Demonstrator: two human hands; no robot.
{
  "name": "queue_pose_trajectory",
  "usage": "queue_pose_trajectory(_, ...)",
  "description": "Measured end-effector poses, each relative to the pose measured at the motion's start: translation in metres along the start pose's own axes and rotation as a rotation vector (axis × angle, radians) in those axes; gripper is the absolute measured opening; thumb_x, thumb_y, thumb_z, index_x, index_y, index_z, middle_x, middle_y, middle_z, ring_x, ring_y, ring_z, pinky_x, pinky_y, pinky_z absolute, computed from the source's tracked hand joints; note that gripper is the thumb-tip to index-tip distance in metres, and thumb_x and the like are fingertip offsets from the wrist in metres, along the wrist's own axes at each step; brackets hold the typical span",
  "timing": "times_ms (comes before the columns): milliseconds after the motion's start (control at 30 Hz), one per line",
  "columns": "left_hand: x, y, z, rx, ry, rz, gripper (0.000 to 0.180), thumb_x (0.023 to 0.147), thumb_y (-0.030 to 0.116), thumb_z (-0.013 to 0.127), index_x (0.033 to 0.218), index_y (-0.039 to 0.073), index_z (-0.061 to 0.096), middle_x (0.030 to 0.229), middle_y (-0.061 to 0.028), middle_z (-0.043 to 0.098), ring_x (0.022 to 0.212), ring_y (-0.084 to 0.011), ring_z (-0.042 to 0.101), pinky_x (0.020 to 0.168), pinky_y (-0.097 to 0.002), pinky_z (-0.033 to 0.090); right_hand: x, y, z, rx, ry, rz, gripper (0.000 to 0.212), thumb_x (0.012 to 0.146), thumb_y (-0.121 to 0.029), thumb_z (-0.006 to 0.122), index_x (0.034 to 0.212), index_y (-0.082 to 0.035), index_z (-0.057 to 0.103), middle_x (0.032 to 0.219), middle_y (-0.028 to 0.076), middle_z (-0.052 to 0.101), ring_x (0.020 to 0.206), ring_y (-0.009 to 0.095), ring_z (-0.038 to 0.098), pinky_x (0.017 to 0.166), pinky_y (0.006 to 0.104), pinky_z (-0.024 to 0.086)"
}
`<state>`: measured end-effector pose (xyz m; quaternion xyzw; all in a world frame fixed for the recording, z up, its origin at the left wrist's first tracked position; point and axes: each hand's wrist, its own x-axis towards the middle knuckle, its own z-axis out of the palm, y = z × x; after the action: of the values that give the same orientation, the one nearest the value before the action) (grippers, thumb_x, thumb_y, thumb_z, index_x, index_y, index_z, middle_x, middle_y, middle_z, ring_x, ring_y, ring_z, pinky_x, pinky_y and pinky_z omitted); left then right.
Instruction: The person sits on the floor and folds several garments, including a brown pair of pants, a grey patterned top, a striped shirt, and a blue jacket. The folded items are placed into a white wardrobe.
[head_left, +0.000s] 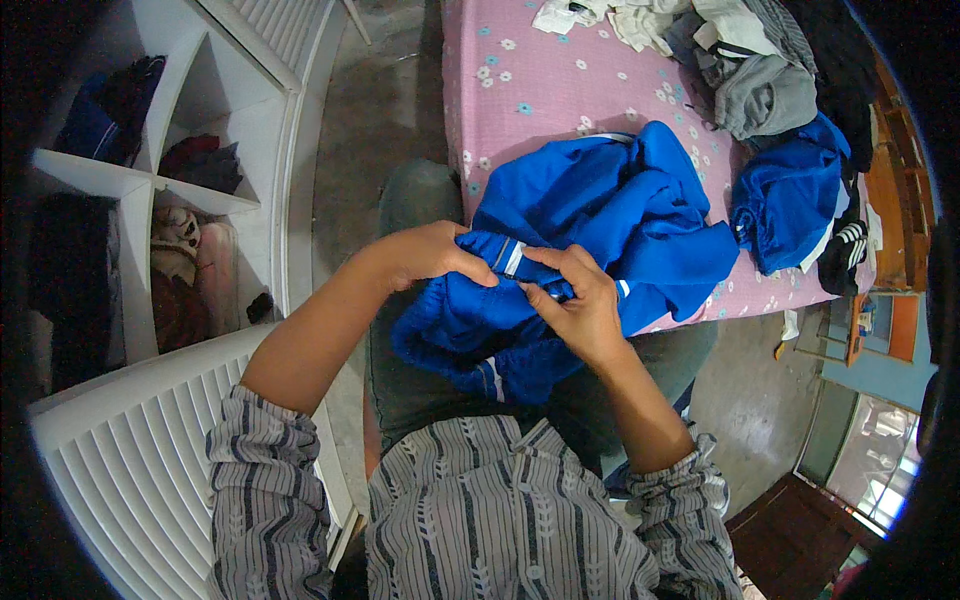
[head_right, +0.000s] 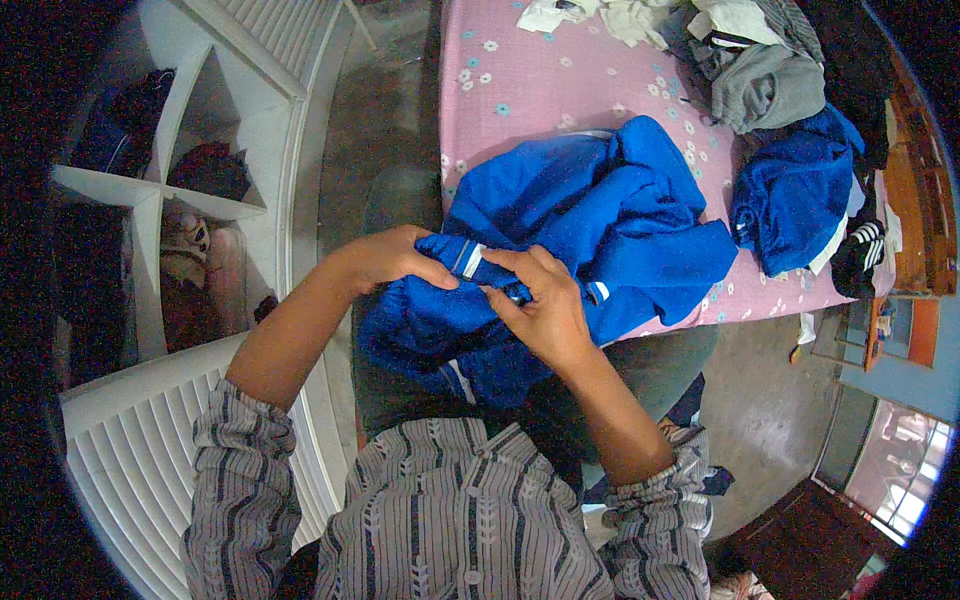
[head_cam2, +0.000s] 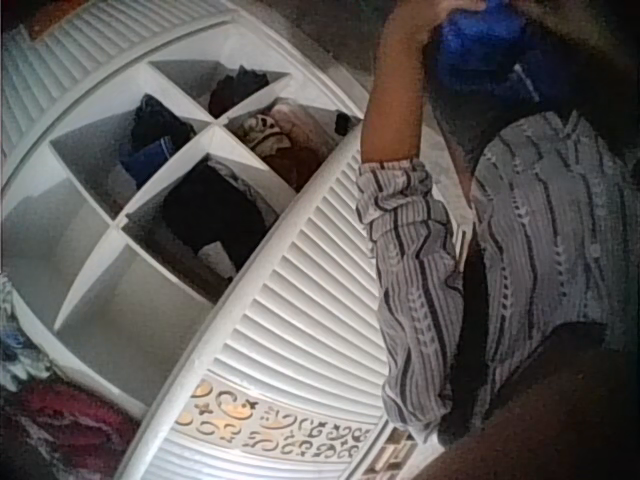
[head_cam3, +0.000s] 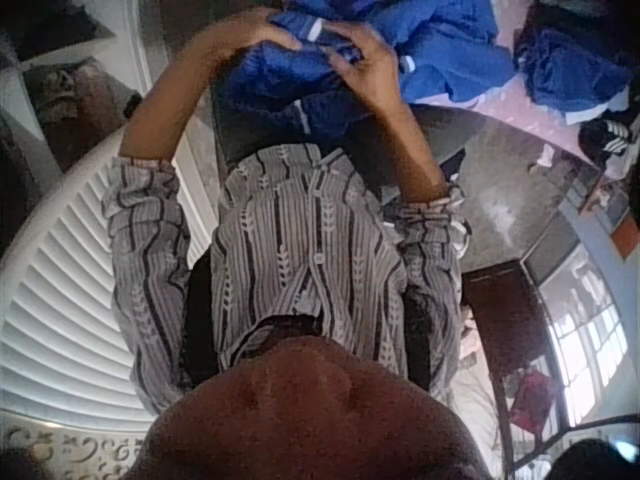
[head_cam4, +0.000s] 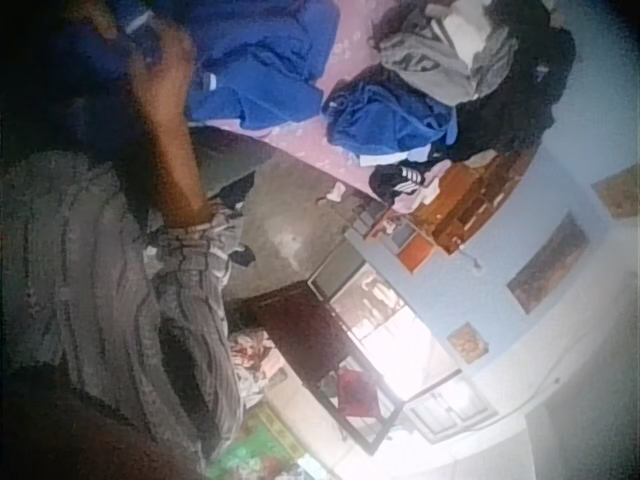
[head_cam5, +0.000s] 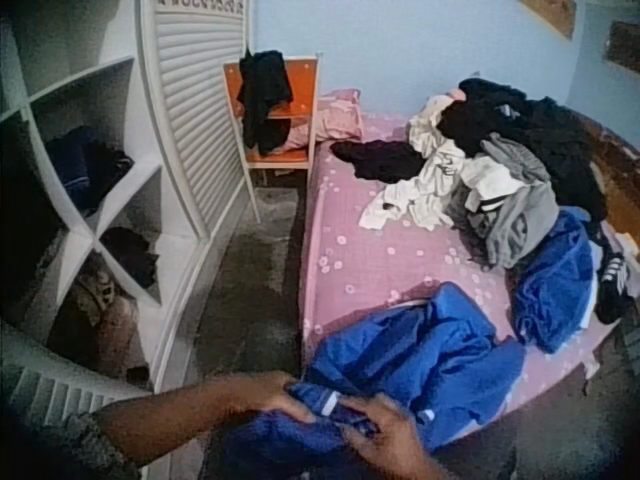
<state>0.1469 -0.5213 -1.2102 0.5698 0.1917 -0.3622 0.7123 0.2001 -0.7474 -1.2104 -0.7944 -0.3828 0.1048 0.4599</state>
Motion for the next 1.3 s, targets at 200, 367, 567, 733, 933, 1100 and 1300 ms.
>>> queue_pose_trajectory(200, 0.000, -0.001, 0.000, -0.063, -0.016, -0.003, 0.046, 0.067, 0.017, 0.078, 0.108, 0.001, 0.064, 0.098, -0.0090, 0.068, 0.082, -0.0196, 0.066, 0.080, -0.0314, 0.052, -0.004, 0.004, -0.002, -0.090, -0.035, -0.046, 0.045, 0.063, 0.004, 0.072, 0.106, -0.010, 0.069, 0.076, 0.008, 0.054, 0.069, 0.020, 0.055, 0.061, 0.0287, 0.045)
queue_pose_trajectory(367, 0.004, -0.004, 0.001, -0.073, -0.005, 0.006, 0.046, 0.068, 0.016, 0.076, 0.109, 0.000, 0.063, 0.098, -0.0104, 0.068, 0.083, -0.0206, 0.066, 0.081, -0.0322, 0.052, -0.002, 0.009, 0.001, -0.089, -0.027, -0.104, 0.044, 0.061, 0.002, 0.072, 0.103, -0.014, 0.070, 0.075, 0.007, 0.051, 0.067, 0.023, 0.053, 0.060, 0.0321, 0.044)
queue_pose_trajectory(567, 0.003, -0.007, 0.002, -0.179, 0.019, -0.023, 0.048, 0.065, 0.016, 0.076, 0.108, -0.001, 0.063, 0.099, -0.0124, 0.068, 0.083, -0.0228, 0.066, 0.081, -0.0338, 0.052, 0.002, 0.006, -0.009, -0.090, -0.098, -0.178, 0.040, 0.061, -0.002, 0.073, 0.098, -0.016, 0.069, 0.076, 0.006, 0.051, 0.068, 0.024, 0.051, 0.064, 0.0343, 0.042)
queue_pose_trajectory(733, -0.003, -0.006, 0.007, -0.128, 0.024, -0.018, 0.050, 0.065, 0.018, 0.080, 0.107, -0.002, 0.063, 0.098, -0.0119, 0.068, 0.083, -0.0223, 0.066, 0.080, -0.0340, 0.053, 0.003, 0.005, -0.011, -0.140, -0.105, -0.214, 0.036, 0.060, -0.005, 0.074, 0.093, -0.016, 0.069, 0.078, 0.005, 0.052, 0.070, 0.025, 0.052, 0.063, 0.0345, 0.042)
queue_pose_trajectory(933, -0.004, -0.001, 0.014, -0.015, 0.071, 0.006, 0.050, 0.066, 0.022, 0.082, 0.105, -0.002, 0.064, 0.095, -0.0106, 0.068, 0.082, -0.0195, 0.066, 0.078, -0.0327, 0.053, -0.001, 0.009, -0.005, -0.169, -0.089, -0.260, 0.031, 0.059, -0.005, 0.074, 0.088, -0.016, 0.069, 0.080, 0.005, 0.053, 0.071, 0.025, 0.053, 0.063, 0.0353, 0.042)
queue_pose_trajectory(1100, -0.005, -0.002, 0.020, -0.021, 0.161, 0.050, 0.049, 0.066, 0.023, 0.081, 0.104, -0.002, 0.064, 0.094, -0.0108, 0.068, 0.081, -0.0191, 0.066, 0.078, -0.0318, 0.052, -0.005, 0.004, -0.002, -0.136, -0.040, -0.187, 0.034, 0.061, -0.002, 0.072, 0.093, -0.013, 0.066, 0.086, 0.008, 0.055, 0.078, 0.028, 0.057, 0.068, 0.0365, 0.046)
queue_pose_trajectory(1300, -0.015, 0.001, 0.018, -0.141, 0.219, 0.121, 0.053, 0.066, 0.021, 0.077, 0.109, -0.003, 0.061, 0.100, -0.0132, 0.067, 0.087, -0.0217, 0.065, 0.083, -0.0333, 0.050, -0.006, -0.008, -0.001, 0.051, 0.041, 0.204, 0.044, 0.067, 0.003, 0.063, 0.109, -0.002, 0.051, 0.102, 0.012, 0.059, 0.098, 0.027, 0.059, 0.089, 0.0339, 0.045)
